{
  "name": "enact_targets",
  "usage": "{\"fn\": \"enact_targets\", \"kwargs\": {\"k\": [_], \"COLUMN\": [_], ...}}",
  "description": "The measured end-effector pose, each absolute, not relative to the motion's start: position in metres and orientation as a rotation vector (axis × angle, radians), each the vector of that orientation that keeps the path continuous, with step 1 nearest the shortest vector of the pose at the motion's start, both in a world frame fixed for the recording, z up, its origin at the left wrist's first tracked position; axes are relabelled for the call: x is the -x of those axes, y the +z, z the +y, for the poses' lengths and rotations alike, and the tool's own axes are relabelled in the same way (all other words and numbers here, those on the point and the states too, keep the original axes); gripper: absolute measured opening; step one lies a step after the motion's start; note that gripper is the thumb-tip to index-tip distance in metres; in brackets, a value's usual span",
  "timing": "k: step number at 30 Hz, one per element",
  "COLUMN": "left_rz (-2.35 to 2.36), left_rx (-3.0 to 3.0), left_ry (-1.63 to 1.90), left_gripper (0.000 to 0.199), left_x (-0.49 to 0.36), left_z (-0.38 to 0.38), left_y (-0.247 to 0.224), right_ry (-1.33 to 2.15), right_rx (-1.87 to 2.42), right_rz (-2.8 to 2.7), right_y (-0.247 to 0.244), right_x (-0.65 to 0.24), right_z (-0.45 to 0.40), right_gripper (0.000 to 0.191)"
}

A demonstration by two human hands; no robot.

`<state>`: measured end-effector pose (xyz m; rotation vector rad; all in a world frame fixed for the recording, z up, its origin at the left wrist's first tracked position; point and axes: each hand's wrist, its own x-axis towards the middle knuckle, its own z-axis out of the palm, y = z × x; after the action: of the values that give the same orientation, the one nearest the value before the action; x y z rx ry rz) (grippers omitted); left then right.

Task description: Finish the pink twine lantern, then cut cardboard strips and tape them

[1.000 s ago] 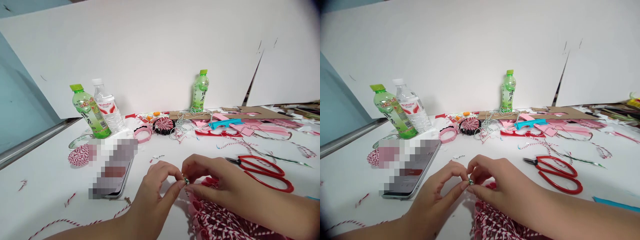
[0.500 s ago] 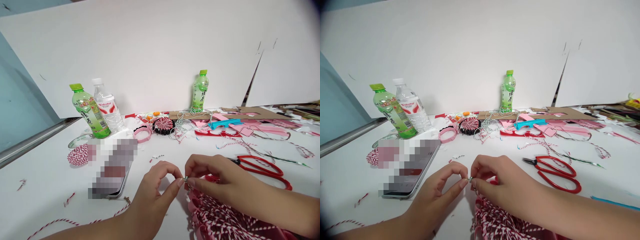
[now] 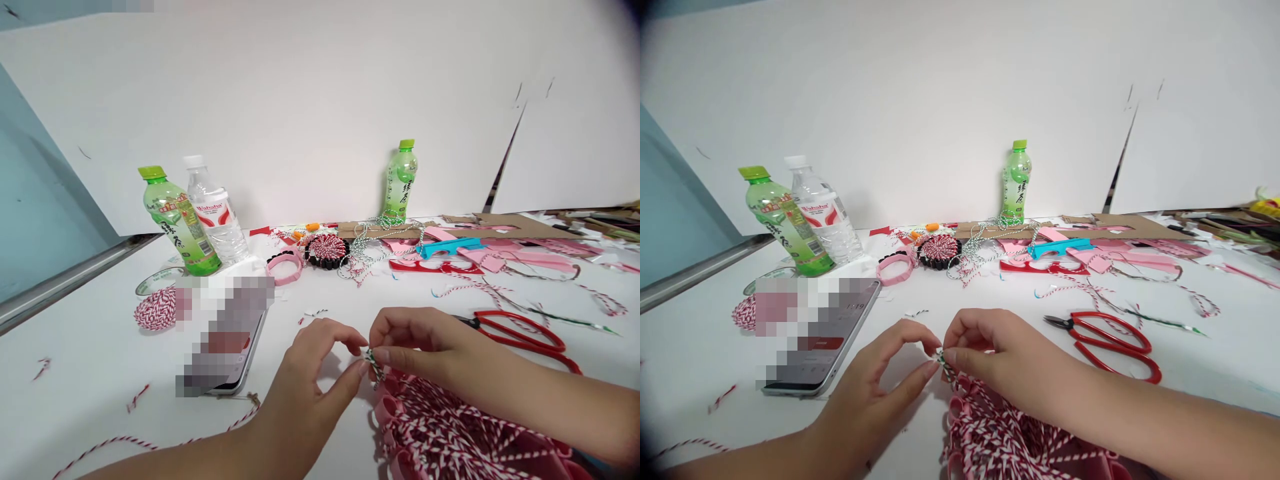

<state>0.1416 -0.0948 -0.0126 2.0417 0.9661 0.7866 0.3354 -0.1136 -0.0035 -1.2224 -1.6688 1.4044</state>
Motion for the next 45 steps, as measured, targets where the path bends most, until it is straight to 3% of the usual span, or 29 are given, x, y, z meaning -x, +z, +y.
{"fn": "enact_targets", "kwargs": {"k": [10,15,24,31,45], "left_rz": [0.871,0.867,0.845,0.849,0.83], "left_rx": [-2.163,-2.01,-1.839,-1.687,-1.469], "left_ry": [0.861,0.83,0.774,0.696,0.642], "left_gripper": [0.012,0.012,0.014,0.015,0.024], "left_x": [-0.142,-0.144,-0.142,-0.142,-0.142], "left_z": [-0.091,-0.093,-0.094,-0.095,-0.093], "left_y": [-0.012,-0.012,-0.014,-0.014,-0.019], "right_ry": [1.313,1.005,0.723,0.625,0.345], "right_rx": [1.298,1.355,1.396,1.337,1.105], "right_rz": [-1.774,-1.972,-2.206,-2.254,-2.254], "right_y": [0.007,0.009,0.007,0.005,-0.007], "right_x": [-0.332,-0.331,-0.33,-0.33,-0.332], "right_z": [-0.115,-0.123,-0.127,-0.128,-0.125], "right_gripper": [0.014,0.005,0.013,0.007,0.014]}}
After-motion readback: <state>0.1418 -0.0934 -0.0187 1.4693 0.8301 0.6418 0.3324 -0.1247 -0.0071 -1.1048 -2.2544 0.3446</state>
